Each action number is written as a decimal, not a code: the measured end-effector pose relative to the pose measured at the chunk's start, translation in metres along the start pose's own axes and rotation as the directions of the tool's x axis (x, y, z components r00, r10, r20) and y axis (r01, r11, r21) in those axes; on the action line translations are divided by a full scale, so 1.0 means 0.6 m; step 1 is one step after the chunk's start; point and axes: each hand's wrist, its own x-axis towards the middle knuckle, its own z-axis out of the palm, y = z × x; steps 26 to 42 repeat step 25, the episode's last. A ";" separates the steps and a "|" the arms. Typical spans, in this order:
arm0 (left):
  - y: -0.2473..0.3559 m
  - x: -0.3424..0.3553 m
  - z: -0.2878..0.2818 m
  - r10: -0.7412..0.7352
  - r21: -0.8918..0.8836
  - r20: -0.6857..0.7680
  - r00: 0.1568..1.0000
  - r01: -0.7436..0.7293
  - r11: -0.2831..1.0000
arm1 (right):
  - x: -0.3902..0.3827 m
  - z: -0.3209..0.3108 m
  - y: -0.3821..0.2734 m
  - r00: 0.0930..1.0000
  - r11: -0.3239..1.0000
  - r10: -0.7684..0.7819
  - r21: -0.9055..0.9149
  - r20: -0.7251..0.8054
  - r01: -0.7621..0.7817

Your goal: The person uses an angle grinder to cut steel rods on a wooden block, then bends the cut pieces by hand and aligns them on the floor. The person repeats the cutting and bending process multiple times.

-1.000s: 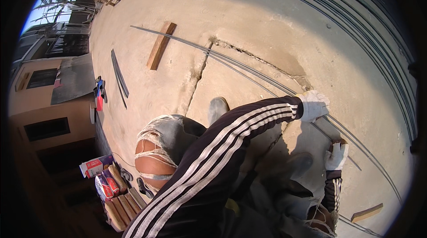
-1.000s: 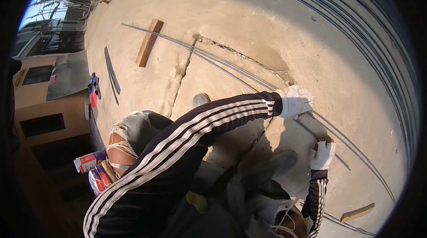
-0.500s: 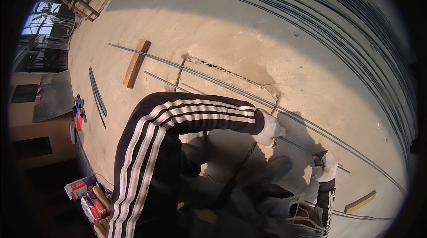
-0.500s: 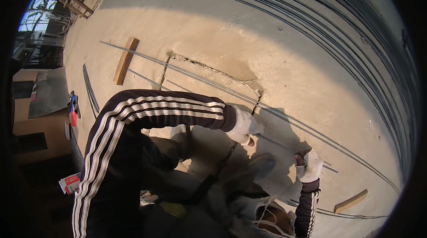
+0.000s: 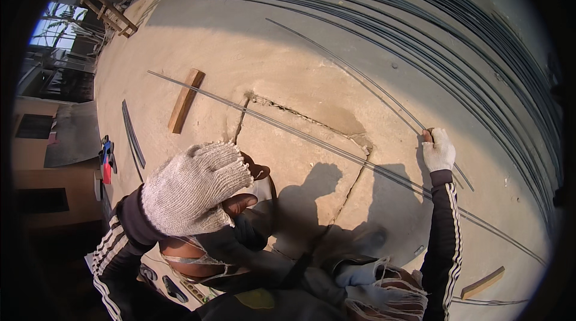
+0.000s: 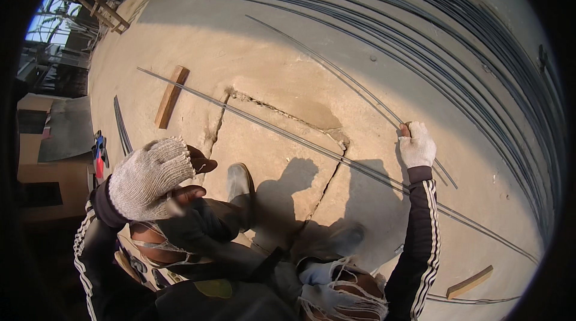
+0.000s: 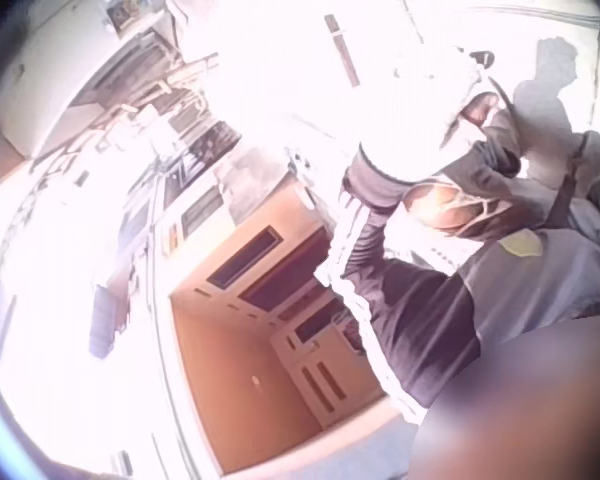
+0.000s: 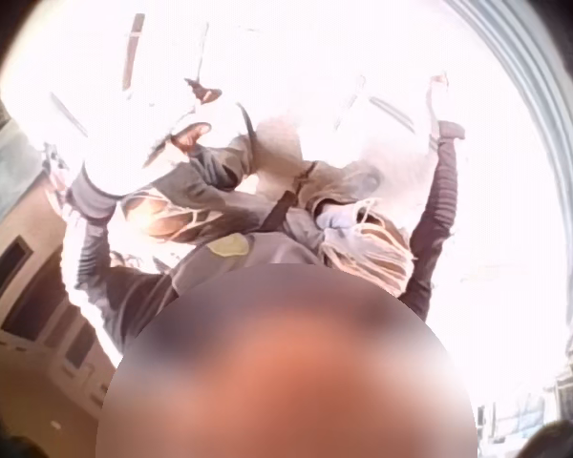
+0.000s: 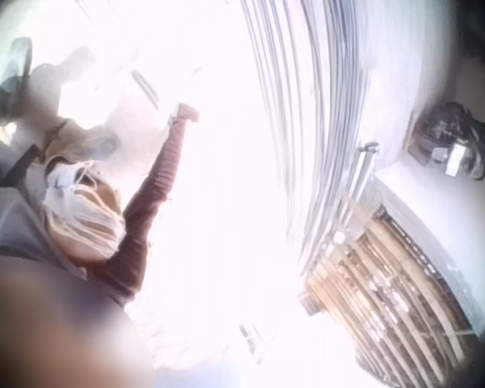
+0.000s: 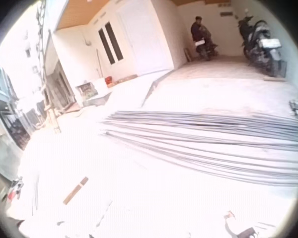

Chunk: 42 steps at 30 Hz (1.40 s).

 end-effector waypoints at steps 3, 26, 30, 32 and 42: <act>0.039 -0.054 0.013 -0.247 -0.116 -0.127 0.961 0.233 0.966 | 0.033 0.040 -0.014 0.999 1.000 0.009 0.001 0.051 -0.009; -0.070 -0.147 0.123 -0.617 -0.891 0.185 0.765 0.396 0.223 | 0.190 0.054 -0.118 0.877 0.979 -0.186 0.006 0.443 0.204; -0.070 -0.147 0.123 -0.617 -0.891 0.185 0.765 0.396 0.223 | 0.190 0.054 -0.118 0.877 0.979 -0.186 0.006 0.443 0.204; -0.070 -0.147 0.123 -0.617 -0.891 0.185 0.765 0.396 0.223 | 0.190 0.054 -0.118 0.877 0.979 -0.186 0.006 0.443 0.204; -0.070 -0.147 0.123 -0.617 -0.891 0.185 0.765 0.396 0.223 | 0.190 0.054 -0.118 0.877 0.979 -0.186 0.006 0.443 0.204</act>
